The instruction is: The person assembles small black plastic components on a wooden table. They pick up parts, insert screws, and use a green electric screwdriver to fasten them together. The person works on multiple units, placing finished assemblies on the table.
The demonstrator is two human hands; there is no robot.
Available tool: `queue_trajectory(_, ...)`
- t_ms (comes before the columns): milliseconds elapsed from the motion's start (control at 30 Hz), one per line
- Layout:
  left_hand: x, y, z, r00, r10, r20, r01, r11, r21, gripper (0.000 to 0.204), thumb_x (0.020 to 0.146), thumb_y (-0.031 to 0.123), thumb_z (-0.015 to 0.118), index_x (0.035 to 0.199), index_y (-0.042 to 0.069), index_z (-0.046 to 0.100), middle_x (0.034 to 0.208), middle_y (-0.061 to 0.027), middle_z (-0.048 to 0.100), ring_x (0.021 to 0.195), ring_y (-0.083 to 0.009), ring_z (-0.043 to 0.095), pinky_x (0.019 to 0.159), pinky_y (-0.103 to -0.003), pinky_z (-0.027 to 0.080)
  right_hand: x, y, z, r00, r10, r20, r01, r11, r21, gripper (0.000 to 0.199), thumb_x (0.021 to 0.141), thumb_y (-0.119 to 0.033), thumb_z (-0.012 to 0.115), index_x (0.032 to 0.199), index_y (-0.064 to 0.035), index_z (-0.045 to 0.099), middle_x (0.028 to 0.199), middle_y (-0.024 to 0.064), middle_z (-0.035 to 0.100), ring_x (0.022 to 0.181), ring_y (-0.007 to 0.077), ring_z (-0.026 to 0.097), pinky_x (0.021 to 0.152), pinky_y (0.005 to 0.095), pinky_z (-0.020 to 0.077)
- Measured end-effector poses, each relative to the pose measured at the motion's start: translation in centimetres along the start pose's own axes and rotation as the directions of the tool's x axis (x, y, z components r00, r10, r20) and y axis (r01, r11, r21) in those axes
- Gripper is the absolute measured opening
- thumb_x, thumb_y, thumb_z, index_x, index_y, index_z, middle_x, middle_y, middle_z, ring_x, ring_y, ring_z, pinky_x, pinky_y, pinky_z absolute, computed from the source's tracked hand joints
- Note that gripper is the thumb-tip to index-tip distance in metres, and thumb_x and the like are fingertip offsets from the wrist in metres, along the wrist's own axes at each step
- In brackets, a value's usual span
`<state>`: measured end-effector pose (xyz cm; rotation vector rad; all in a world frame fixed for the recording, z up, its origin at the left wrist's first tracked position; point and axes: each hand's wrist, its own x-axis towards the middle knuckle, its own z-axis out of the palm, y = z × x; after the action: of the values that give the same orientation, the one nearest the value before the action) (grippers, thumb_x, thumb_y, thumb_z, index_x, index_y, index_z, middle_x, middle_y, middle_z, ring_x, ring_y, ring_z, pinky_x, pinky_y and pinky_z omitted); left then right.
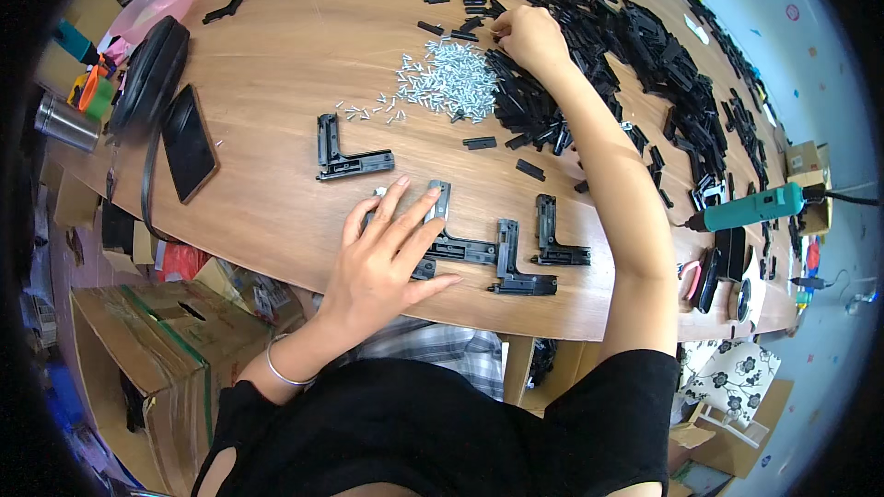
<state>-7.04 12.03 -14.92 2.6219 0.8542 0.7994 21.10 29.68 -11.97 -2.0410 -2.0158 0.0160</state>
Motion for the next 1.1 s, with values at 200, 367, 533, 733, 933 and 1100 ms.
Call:
queue_trajectory(200,-0.1,0.0,0.2,0.998,-0.026,-0.056,0.024,0.999,-0.044,0.064,0.065,0.041,0.071,0.110,0.000,0.054,0.124,-0.0118,0.051,0.123,-0.0326,0.039,0.097,-0.045,0.030,-3.1,-1.2,-2.1,0.994,0.086,0.062,-0.105,0.739,0.666,0.021,0.079,-0.010,0.065,0.099,-0.0028,0.066,0.093,0.0055,0.066,0.086,0.0117,0.060,0.080,0.0238,0.0460)
queue_trajectory(367,-0.2,0.0,-0.3,1.000,-0.028,-0.012,0.028,0.999,-0.028,0.065,0.070,0.040,0.068,0.118,0.001,0.050,0.126,-0.0128,0.048,0.125,-0.0331,0.035,0.100,-0.047,0.028,-5.6,-1.6,-3.6,0.960,0.108,0.257,-0.272,0.559,0.783,0.022,0.082,-0.010,0.063,0.102,-0.0019,0.064,0.094,0.0038,0.065,0.086,0.0103,0.059,0.076,0.0240,0.0476)
queue_trajectory(533,-0.2,0.1,-0.2,0.998,-0.033,-0.044,0.033,0.999,-0.010,0.063,0.068,0.041,0.069,0.116,0.004,0.052,0.123,-0.0122,0.049,0.125,-0.0360,0.035,0.098,-0.048,0.028,-5.8,0.7,-3.8,0.994,0.090,0.060,-0.096,0.989,0.111,0.026,0.073,-0.015,0.069,0.098,-0.0064,0.067,0.097,0.0121,0.065,0.089,0.0244,0.063,0.079,0.0329,0.0484)
queue_trajectory(733,-0.6,-0.2,0.3,0.997,-0.036,-0.075,0.037,0.999,0.017,0.066,0.066,0.048,0.069,0.112,0.003,0.055,0.122,-0.0114,0.051,0.125,-0.0378,0.034,0.092,-0.050,0.029,-8.2,2.7,-4.4,0.982,0.055,0.181,-0.046,0.997,-0.057,0.035,0.064,-0.012,0.073,0.098,-0.0113,0.066,0.100,0.0128,0.059,0.093,0.0292,0.058,0.081,0.0366,0.0467)
queue_trajectory(933,-0.5,0.0,0.0,0.997,-0.042,-0.066,0.042,0.999,-0.001,0.061,0.068,0.046,0.069,0.111,0.004,0.056,0.121,-0.0119,0.050,0.123,-0.0376,0.036,0.092,-0.049,0.029,-4.3,2.6,-5.7,0.997,0.030,0.072,-0.039,0.991,0.126,0.019,0.069,-0.011,0.068,0.088,-0.0080,0.069,0.079,0.0112,0.067,0.073,0.0208,0.065,0.071,0.0306,0.0497)
queue_trajectory(1100,-0.5,-0.1,-0.2,0.996,-0.057,-0.064,0.056,0.998,-0.023,0.057,0.069,0.043,0.069,0.108,0.004,0.057,0.121,-0.0128,0.050,0.122,-0.0367,0.037,0.090,-0.047,0.029,2.2,2.1,-0.7,0.969,-0.062,-0.238,0.082,0.994,0.075,0.017,0.073,-0.013,0.064,0.088,-0.0067,0.068,0.082,0.0123,0.066,0.077,0.0275,0.064,0.073,0.0335,0.0496)
